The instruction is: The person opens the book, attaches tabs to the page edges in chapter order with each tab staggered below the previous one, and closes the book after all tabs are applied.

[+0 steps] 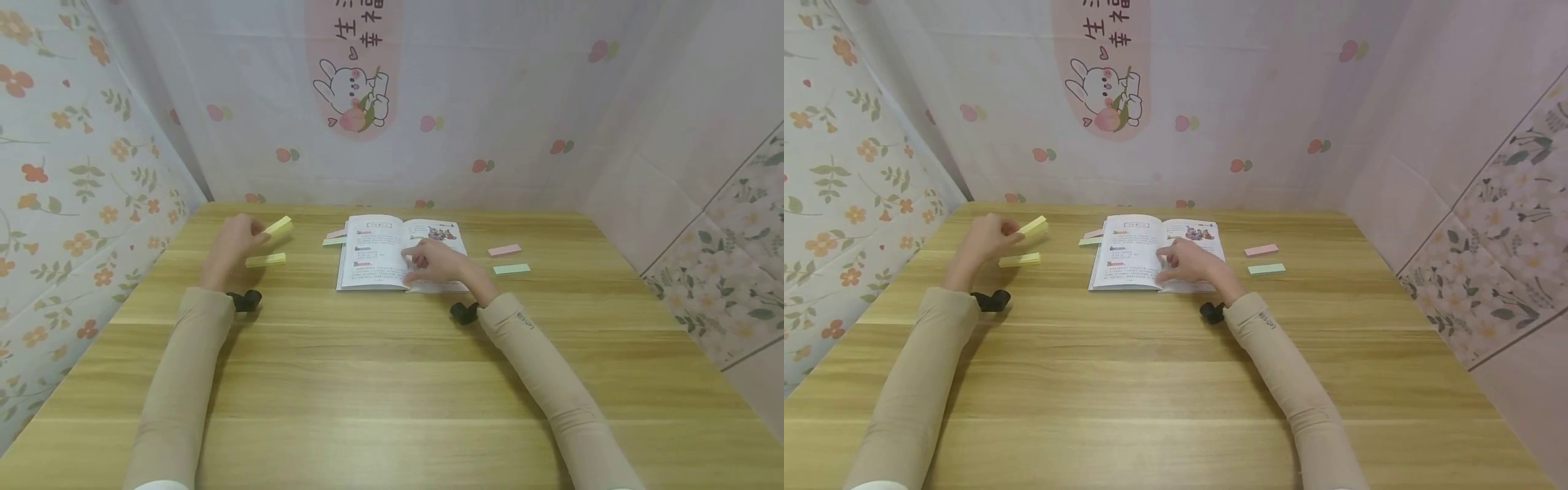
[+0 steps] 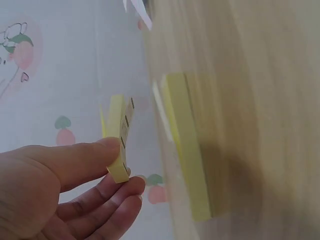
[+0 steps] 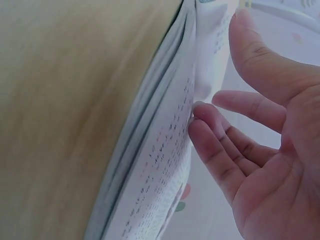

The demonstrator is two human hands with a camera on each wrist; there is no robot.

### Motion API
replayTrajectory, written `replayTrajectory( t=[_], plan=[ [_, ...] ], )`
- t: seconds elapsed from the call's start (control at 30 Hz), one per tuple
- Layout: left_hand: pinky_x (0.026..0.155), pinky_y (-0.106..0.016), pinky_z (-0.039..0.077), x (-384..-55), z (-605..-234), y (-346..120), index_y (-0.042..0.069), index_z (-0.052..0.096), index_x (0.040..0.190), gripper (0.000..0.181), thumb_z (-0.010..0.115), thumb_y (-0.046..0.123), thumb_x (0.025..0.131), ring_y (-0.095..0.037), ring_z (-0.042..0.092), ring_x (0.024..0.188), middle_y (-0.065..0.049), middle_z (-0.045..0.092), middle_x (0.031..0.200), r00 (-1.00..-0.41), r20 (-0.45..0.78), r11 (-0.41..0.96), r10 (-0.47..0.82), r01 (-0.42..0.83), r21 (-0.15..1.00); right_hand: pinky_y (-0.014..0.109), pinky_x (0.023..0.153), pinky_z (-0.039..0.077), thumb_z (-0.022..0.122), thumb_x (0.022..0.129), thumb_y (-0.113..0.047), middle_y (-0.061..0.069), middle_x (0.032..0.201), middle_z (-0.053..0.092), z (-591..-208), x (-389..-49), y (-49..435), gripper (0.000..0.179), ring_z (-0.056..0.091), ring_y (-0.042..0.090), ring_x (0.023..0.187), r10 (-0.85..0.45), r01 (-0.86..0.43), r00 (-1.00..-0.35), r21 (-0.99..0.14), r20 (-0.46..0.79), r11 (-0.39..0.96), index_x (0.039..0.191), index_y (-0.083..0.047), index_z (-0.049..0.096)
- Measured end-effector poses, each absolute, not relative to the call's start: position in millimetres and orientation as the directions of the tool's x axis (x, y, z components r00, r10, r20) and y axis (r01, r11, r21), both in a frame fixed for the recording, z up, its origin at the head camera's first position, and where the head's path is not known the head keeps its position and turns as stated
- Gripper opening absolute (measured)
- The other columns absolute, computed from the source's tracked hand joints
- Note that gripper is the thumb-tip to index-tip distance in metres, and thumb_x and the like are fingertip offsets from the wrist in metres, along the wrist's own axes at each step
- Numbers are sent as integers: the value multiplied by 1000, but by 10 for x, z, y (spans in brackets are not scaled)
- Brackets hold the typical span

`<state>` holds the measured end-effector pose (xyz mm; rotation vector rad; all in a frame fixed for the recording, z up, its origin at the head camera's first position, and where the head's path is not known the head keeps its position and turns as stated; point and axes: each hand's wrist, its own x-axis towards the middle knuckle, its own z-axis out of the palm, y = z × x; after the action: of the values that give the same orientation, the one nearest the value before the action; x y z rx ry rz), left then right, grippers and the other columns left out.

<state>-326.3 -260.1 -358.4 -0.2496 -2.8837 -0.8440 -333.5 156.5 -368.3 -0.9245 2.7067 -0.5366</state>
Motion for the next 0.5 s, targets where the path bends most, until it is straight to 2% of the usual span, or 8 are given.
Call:
replayTrajectory(
  t=[0.13, 0.23, 0.33, 0.5],
  plan=[
    [89, -61, 49, -3282, -3535, -2539, -15, 67, 103, 29, 57, 12, 96, -51, 61, 101, -36, 65, 107, -966, 212, 842, 145, 233, 487, 41, 95, 51, 76, 92, -32, 15, 114, 63, -3662, -3357, 1602, 65, 61, 28, 105, -626, -536, -775, -430, -92, 727, 144, 0, 53],
    [88, -60, 50, -3294, -3506, -2488, -14, 68, 100, 28, 58, 12, 96, -50, 62, 99, -35, 66, 105, -959, 241, 841, 151, 253, 478, 41, 95, 51, 76, 92, -32, 15, 114, 66, -3649, -3382, 1637, 65, 62, 27, 105, -624, -537, -778, -439, -72, 720, 144, 1, 53],
    [91, -61, 49, -3307, -3466, -2439, -14, 67, 109, 31, 59, 13, 96, -51, 61, 104, -35, 65, 109, -954, 255, 833, 159, 268, 484, 42, 95, 50, 75, 93, -31, 16, 112, 68, -3620, -3400, 1672, 63, 63, 28, 103, -628, -551, -777, -437, -40, 711, 143, 2, 54],
    [91, -59, 49, -3307, -3378, -2330, -14, 66, 110, 30, 60, 11, 96, -48, 63, 101, -34, 66, 108, -939, 291, 824, 180, 306, 476, 44, 96, 49, 72, 95, -32, 17, 115, 67, -3537, -3406, 1731, 62, 63, 29, 105, -619, -550, -785, -441, -17, 709, 144, 1, 53]
  ],
)
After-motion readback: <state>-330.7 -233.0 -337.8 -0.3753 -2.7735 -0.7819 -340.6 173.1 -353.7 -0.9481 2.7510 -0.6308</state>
